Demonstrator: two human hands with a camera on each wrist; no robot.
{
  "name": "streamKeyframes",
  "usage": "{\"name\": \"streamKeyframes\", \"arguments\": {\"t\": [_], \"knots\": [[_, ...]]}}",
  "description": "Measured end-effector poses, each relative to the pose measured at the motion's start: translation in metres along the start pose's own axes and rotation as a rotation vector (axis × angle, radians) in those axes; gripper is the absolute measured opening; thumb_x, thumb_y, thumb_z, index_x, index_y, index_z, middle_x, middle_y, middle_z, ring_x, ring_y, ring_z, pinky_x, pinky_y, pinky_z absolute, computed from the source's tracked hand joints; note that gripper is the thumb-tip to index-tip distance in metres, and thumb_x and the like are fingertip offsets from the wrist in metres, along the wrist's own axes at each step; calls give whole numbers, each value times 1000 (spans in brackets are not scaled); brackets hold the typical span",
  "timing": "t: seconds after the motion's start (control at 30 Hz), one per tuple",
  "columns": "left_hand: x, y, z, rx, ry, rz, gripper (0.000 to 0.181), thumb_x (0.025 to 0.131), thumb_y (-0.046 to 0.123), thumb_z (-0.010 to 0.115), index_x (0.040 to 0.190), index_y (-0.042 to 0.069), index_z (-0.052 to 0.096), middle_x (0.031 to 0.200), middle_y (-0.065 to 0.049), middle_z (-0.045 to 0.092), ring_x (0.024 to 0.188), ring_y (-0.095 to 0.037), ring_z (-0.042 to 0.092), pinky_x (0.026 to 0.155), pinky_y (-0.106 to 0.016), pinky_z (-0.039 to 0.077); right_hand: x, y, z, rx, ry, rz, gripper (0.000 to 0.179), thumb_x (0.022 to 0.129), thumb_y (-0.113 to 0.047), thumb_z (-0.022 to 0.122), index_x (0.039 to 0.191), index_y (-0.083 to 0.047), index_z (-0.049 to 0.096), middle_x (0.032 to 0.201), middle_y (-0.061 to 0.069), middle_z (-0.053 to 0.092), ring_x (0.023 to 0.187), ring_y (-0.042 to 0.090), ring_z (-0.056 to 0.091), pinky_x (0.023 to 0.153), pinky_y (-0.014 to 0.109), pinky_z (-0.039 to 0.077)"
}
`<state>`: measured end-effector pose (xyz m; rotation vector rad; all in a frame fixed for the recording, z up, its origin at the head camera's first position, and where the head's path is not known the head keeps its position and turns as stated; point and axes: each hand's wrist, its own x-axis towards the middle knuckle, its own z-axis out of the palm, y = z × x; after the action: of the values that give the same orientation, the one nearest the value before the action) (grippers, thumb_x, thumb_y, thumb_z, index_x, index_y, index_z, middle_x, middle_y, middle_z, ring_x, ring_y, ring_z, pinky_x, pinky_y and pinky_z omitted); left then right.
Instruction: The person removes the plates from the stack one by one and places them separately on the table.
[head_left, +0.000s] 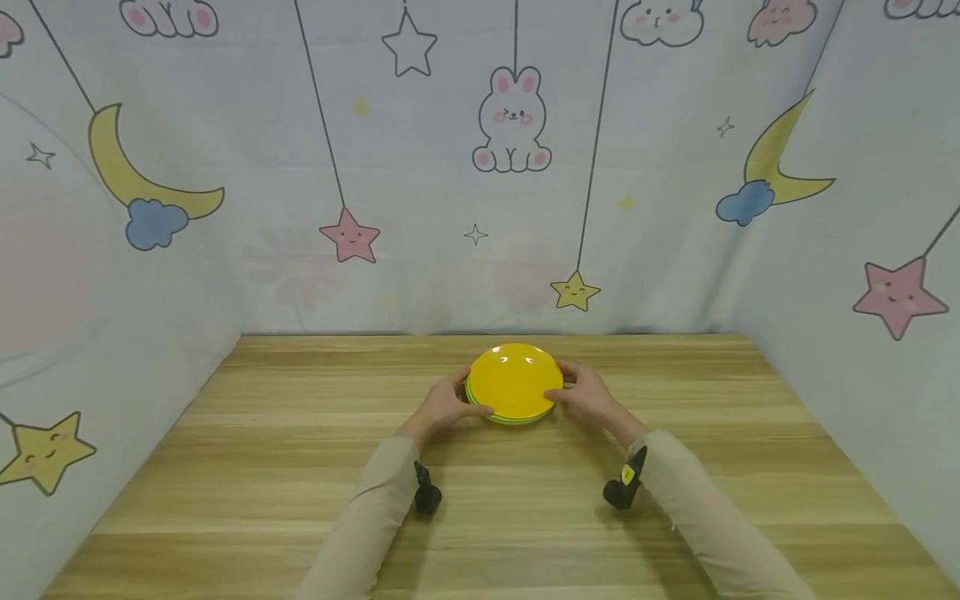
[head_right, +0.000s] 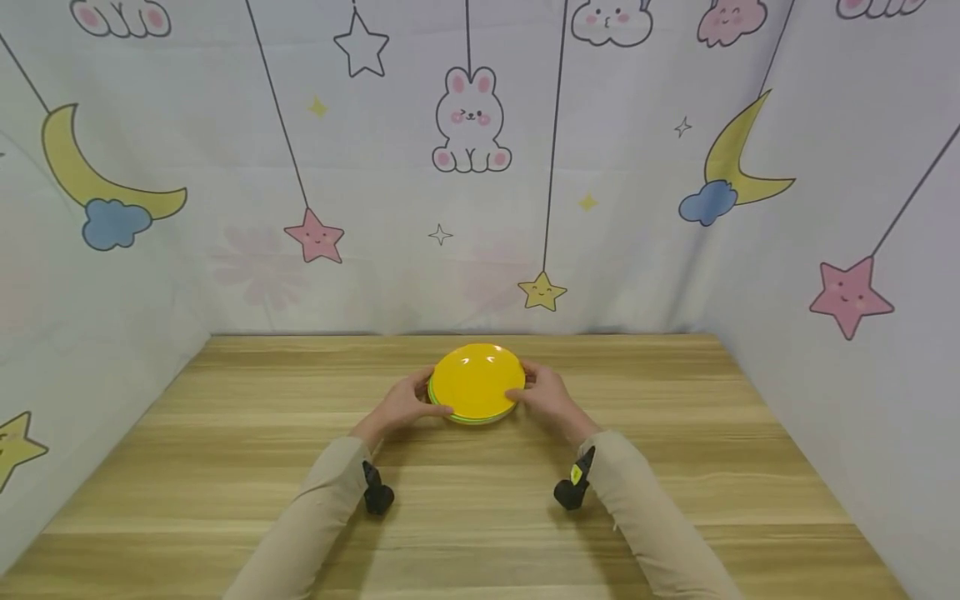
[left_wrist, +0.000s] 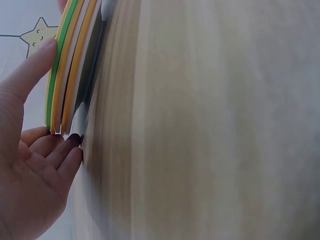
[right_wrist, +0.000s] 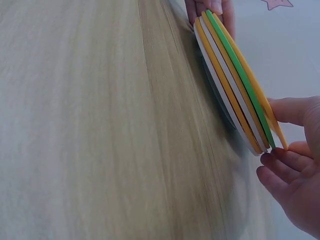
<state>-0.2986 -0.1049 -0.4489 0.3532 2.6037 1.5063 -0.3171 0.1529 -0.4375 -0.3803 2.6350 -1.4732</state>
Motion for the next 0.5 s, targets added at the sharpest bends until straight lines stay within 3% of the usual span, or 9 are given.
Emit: {"name": "streamKeyframes", "arguments": {"t": [0.27, 0.5], "knots": [[1, -3, 0, -14, -7, -5, 88, 69, 27, 80, 140, 4, 32, 138, -10, 42, 125, -24, 41, 104, -38, 34, -3, -4, -4, -42, 35, -23, 66, 77, -13, 71, 132, 8, 40, 123, 24, 52, 107, 34, 53, 92, 43, 45], [2, -5, 0, -16, -12, 6, 86, 68, 27, 80, 139, 7, 36, 134, -7, 47, 122, -22, 45, 103, -37, 36, -5, -7, -8, -11, 46, -15, 64, 77, -12, 71, 132, 6, 42, 123, 22, 52, 101, 31, 54, 81, 33, 51]]}}
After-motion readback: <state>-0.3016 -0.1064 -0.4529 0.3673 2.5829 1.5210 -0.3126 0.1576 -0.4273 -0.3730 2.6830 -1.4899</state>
